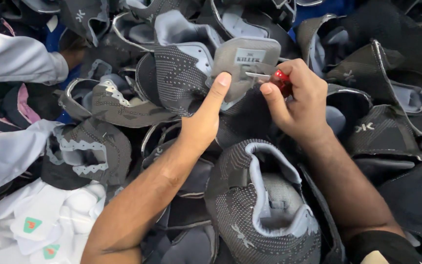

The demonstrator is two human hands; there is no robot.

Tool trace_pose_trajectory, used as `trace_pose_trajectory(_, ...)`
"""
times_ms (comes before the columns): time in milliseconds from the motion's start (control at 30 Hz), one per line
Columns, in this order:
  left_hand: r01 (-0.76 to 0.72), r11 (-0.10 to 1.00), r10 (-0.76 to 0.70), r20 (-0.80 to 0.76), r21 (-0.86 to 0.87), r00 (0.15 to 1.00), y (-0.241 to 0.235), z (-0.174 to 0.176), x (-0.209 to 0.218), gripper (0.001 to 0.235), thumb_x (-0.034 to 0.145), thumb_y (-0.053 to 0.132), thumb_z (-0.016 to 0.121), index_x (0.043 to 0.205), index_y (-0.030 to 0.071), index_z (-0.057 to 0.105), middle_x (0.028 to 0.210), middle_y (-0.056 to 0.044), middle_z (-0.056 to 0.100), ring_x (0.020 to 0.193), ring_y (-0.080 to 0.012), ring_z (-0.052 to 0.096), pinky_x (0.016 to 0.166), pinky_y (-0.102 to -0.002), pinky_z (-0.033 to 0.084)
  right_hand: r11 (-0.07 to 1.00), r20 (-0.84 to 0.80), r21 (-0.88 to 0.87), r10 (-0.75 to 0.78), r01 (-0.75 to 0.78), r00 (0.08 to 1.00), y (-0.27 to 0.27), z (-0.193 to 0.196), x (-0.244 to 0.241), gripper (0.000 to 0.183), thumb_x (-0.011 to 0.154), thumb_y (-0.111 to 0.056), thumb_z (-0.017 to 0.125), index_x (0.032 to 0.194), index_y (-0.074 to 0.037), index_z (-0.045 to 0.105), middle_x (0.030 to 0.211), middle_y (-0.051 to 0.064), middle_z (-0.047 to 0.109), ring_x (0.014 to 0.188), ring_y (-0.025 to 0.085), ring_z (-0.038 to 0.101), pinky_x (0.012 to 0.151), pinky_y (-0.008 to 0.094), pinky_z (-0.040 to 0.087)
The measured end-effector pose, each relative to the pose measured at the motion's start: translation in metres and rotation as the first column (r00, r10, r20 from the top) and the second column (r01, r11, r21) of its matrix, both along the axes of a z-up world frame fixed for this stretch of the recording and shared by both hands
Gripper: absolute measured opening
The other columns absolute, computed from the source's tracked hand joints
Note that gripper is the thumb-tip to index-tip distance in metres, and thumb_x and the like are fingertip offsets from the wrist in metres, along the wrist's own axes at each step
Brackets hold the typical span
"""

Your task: The person trims excess threads and loose tags from shoe uppers using thread snips.

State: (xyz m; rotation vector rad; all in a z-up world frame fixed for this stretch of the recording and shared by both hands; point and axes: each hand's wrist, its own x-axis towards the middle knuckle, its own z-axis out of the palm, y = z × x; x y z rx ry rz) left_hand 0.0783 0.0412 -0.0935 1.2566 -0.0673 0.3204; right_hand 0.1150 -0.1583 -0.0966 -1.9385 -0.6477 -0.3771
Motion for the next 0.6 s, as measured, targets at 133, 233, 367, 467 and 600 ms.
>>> trace_pose_trajectory(133,0.013,0.984,-0.009,-0.024,0.176,1.0,-0.002,0.004,-0.003,0.022,0.107,0.008,0.068,0.126,-0.002,0.067,0.123,-0.005,0.07,0.111,-0.0156,0.067,0.102,-0.031,0.055,0.999,0.03,-0.025,-0.021,0.021,0.999,0.0,-0.009,-0.001,0.028,0.107,-0.021,0.075,0.106,0.001,0.058,0.089,0.012,0.06,0.072,0.021,0.058,0.069,0.03,0.048)
trace_pose_trajectory(233,0.006,0.983,-0.001,-0.028,0.182,1.0,-0.001,0.005,-0.002,0.022,0.108,0.009,0.068,0.127,-0.002,0.067,0.121,-0.005,0.07,0.11,-0.0151,0.067,0.103,-0.032,0.056,0.998,-0.138,0.061,-0.024,0.032,0.99,-0.004,-0.032,0.001,0.026,0.111,-0.021,0.07,0.102,0.0,0.058,0.082,0.007,0.057,0.069,0.015,0.052,0.065,0.027,0.043)
trace_pose_trajectory(367,-0.032,0.993,0.023,-0.075,-0.118,0.997,0.001,-0.006,0.005,0.024,0.108,0.011,0.067,0.128,-0.003,0.067,0.125,-0.007,0.069,0.114,-0.0176,0.066,0.104,-0.033,0.054,0.812,-0.323,0.584,0.258,-0.023,0.911,0.0,-0.038,0.002,0.029,0.114,-0.025,0.066,0.103,-0.003,0.051,0.083,-0.002,0.053,0.073,0.003,0.043,0.067,0.02,0.034)
trace_pose_trajectory(467,-0.075,0.961,0.035,-0.155,-0.266,0.987,-0.001,-0.005,0.011,0.028,0.103,0.009,0.067,0.129,-0.001,0.064,0.125,-0.006,0.068,0.114,-0.0161,0.065,0.104,-0.032,0.052,0.984,-0.1,0.173,-0.027,0.044,0.995,0.002,-0.027,0.003,0.026,0.114,-0.019,0.07,0.102,0.0,0.057,0.083,0.002,0.058,0.073,0.007,0.049,0.068,0.024,0.043)
trace_pose_trajectory(600,-0.039,0.999,0.039,-0.009,0.006,0.999,0.001,-0.001,0.001,0.024,0.11,0.011,0.067,0.131,-0.002,0.066,0.122,-0.006,0.068,0.112,-0.0149,0.066,0.107,-0.032,0.053,0.994,-0.025,0.023,-0.108,0.109,0.994,0.005,-0.007,-0.002,0.023,0.109,-0.017,0.079,0.111,0.0,0.064,0.091,0.005,0.063,0.072,0.011,0.058,0.068,0.026,0.048)
